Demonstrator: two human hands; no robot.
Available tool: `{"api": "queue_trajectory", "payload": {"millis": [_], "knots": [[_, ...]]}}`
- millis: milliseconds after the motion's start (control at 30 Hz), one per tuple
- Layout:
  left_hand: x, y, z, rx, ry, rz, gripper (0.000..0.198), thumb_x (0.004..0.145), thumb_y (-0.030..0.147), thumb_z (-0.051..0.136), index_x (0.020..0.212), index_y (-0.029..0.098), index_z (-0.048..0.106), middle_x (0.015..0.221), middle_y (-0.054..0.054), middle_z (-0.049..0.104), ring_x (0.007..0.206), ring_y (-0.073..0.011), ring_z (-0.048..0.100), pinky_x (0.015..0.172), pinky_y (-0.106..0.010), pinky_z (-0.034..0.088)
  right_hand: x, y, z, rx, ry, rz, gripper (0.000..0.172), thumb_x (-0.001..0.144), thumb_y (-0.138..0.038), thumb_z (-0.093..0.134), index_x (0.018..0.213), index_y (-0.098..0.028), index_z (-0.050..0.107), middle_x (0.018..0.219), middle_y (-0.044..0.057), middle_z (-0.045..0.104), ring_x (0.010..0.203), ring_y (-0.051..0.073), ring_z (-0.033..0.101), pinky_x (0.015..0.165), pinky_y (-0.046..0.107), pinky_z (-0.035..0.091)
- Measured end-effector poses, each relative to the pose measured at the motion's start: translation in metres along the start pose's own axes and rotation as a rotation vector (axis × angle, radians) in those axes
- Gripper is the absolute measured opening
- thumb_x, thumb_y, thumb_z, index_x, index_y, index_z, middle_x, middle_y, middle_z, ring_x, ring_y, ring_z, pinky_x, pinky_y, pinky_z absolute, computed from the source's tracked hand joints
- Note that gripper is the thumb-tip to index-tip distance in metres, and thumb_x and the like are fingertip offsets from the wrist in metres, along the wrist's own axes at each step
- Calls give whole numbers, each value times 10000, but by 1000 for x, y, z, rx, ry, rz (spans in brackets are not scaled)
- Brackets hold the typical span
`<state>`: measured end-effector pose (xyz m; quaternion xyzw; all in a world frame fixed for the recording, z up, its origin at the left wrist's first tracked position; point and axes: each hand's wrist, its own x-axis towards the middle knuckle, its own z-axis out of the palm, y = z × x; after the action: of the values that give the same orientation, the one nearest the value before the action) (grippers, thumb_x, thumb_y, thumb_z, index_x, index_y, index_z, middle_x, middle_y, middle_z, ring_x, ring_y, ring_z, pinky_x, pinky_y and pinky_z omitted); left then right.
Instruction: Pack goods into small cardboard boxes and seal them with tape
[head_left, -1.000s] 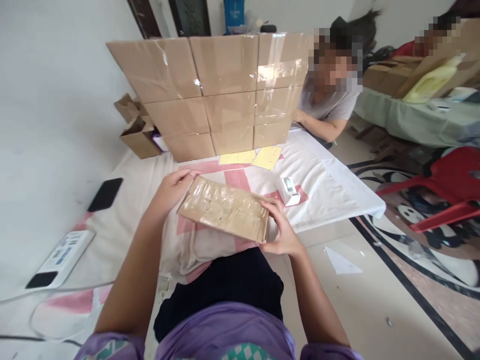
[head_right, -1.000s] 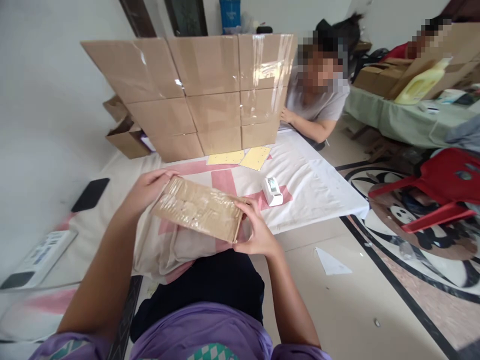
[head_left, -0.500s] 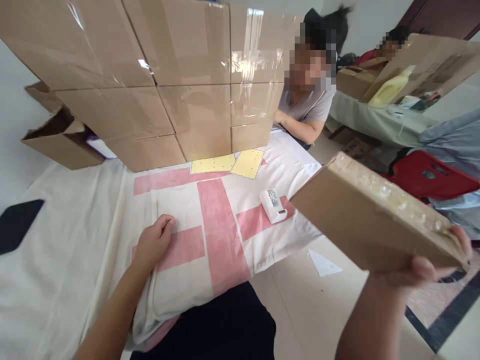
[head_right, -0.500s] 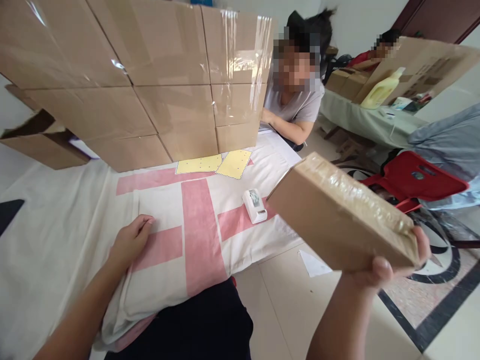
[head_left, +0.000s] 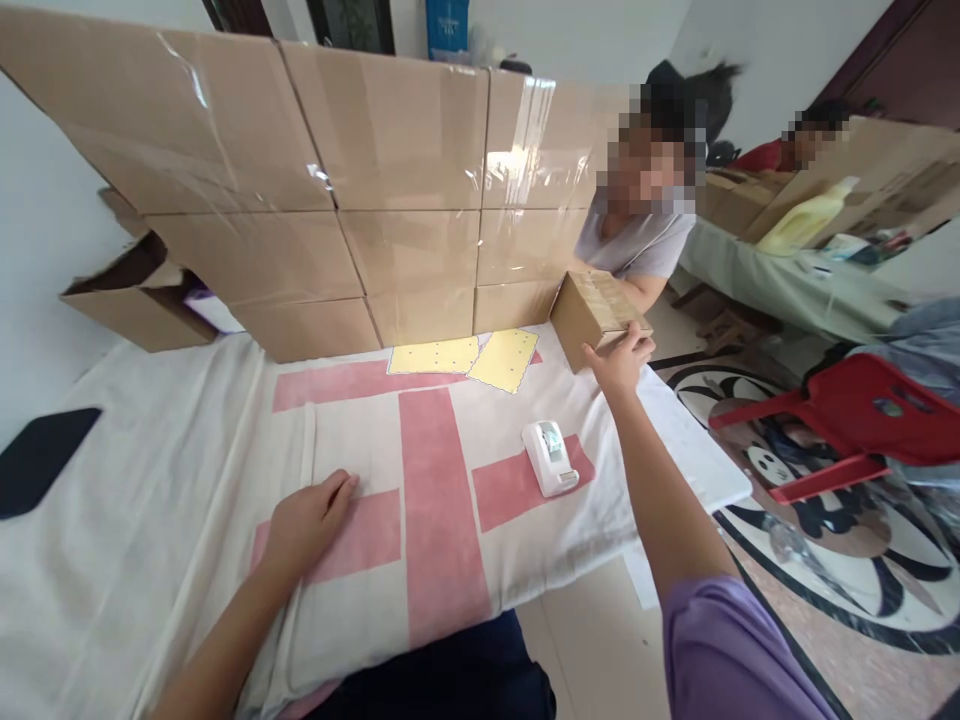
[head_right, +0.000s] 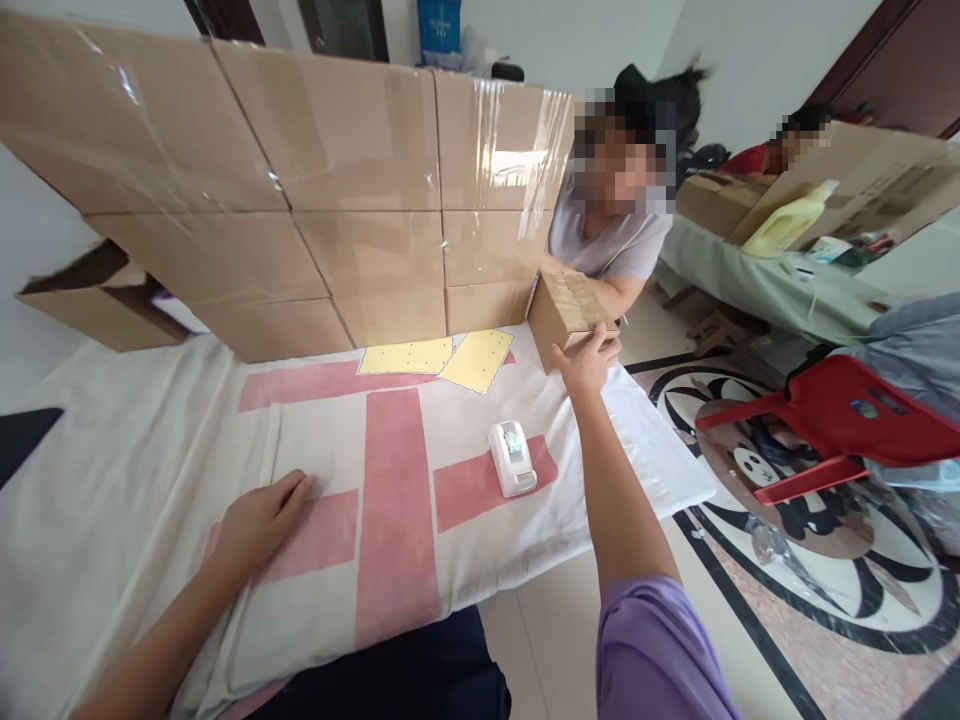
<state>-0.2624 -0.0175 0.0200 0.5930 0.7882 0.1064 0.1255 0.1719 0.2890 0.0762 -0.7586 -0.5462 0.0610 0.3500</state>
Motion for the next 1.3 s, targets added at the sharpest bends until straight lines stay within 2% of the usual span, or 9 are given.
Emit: {"api": "queue_trajectory", "payload": {"millis": [233,367,467,600,767,900,1000,1100,1300], "knots": [[-1,-6,0,-467,160,-28,302,1022,439,352,1132,264,572,664,27,569,649,-225,586,680,-302,394,-45,-53,-49,-216,-66,-122,1078,801,-773,620,1668,-292,199,1749,217,23,1501,541,252,1123,754,272],[4,-24,-8,-800,229,42,327,1000,446,427,1222,239,548,946,-14,638,814,-178,591,785,-294,472,-115,-126,-32,-140,-212,-397,989,845,-702,631,1668,-335,223,1761,161,115,1531,523,255,1138,786,250],[21,-53,-21,-819,171,121,443,903,453,625,1286,244,549,1257,-65,626,969,-184,604,886,-326,495,-173,-194,12,-8,-447,-638,892,865,-633,644,1637,-293,352,1718,159,285,1542,470,301,1194,736,243],[65,-118,-55,-874,505,-100,664,803,343,779,1374,203,472,1423,-138,515,1214,-257,573,1063,-420,464,-249,-291,98,356,-775,-812,742,906,-551,605,1540,-176,521,1621,154,473,1532,311,407,1298,495,256],[139,-211,-128,-843,958,-474,1088,703,256,922,1529,68,240,1598,-263,286,1538,-356,237,1285,-518,160,-326,-414,210,793,-1023,-563,862,952,-661,470,1626,-137,354,1692,133,365,1583,233,339,1309,407,250],[211,-251,-159,-921,992,-516,1318,726,348,942,1587,43,-8,1672,-356,-58,1592,-415,-71,1275,-593,3,-355,-493,284,882,-971,-468,919,984,-653,414,1669,-86,178,1763,129,137,1646,212,125,1339,400,84],[265,-269,-147,-958,925,-467,1357,729,349,936,1599,55,-62,1661,-352,-197,1583,-433,-182,1259,-611,-64,-362,-524,330,898,-905,-382,944,990,-654,393,1672,-64,112,1773,140,37,1654,213,17,1337,418,21],[300,-290,-126,-850,960,-361,1350,698,295,934,1621,46,-18,1697,-319,-44,1609,-405,-48,1291,-573,-27,-363,-531,366,917,-840,-397,885,990,-638,389,1676,-140,136,1777,104,57,1653,208,28,1337,464,25],[322,-308,-116,-654,1042,-267,1316,633,170,890,1650,63,63,1683,-260,193,1580,-365,192,1296,-510,204,-340,-529,393,989,-663,-492,779,989,-536,445,1649,-173,245,1738,107,232,1626,210,182,1335,445,108]]}}
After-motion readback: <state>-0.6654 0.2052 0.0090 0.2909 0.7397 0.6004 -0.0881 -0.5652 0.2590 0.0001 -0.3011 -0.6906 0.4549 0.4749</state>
